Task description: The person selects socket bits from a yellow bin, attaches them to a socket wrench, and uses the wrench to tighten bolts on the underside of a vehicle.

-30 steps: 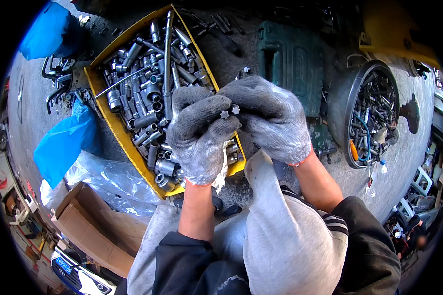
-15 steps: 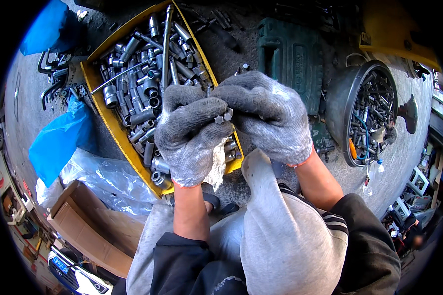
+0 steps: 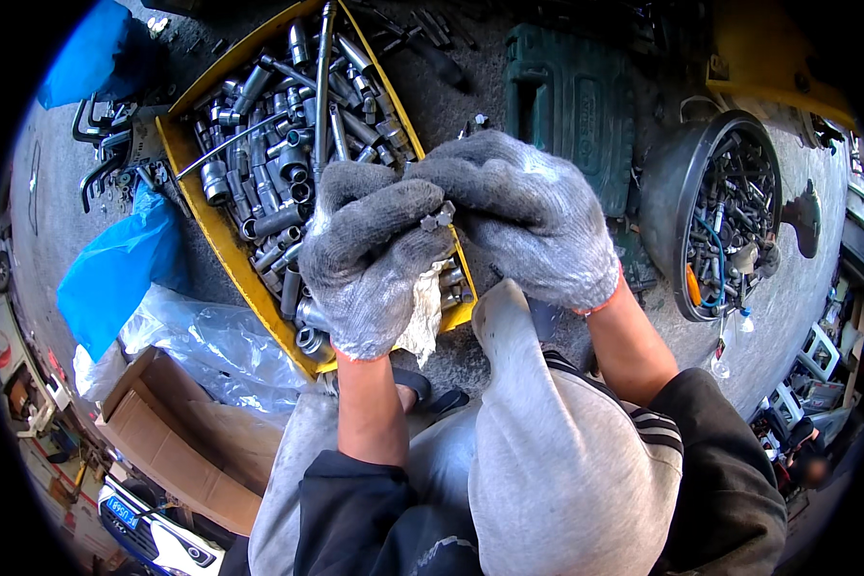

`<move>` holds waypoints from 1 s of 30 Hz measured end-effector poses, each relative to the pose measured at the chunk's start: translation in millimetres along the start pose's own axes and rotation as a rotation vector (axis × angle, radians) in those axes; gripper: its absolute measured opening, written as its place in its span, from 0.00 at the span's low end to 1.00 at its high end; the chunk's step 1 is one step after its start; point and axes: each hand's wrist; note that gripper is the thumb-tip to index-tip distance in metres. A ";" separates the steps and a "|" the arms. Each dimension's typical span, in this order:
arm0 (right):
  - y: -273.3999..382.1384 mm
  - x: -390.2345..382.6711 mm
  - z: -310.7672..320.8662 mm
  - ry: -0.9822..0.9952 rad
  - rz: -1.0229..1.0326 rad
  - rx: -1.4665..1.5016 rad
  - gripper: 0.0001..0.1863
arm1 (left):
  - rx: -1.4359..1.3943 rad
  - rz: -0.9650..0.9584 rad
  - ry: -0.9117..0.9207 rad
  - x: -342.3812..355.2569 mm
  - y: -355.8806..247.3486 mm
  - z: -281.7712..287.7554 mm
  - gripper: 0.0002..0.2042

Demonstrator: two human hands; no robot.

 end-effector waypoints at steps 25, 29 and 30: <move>-5.9 -4.1 -3.6 -0.044 0.037 -0.026 0.22 | -0.203 0.198 -0.158 -4.4 -4.9 -16.5 0.18; -6.1 -3.5 -8.1 -0.036 -0.106 0.026 0.18 | -0.334 0.232 -0.206 -2.5 0.9 -21.5 0.15; -4.6 -4.5 -9.5 -0.014 -0.199 0.083 0.17 | -0.394 0.272 -0.249 -1.8 0.7 -25.1 0.14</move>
Point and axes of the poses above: each hand's wrist, its own x-axis towards the middle knuckle, its own z-axis out of the back of the hand, y = z × x, and after that the axes turned 11 degrees about -x, right-handed
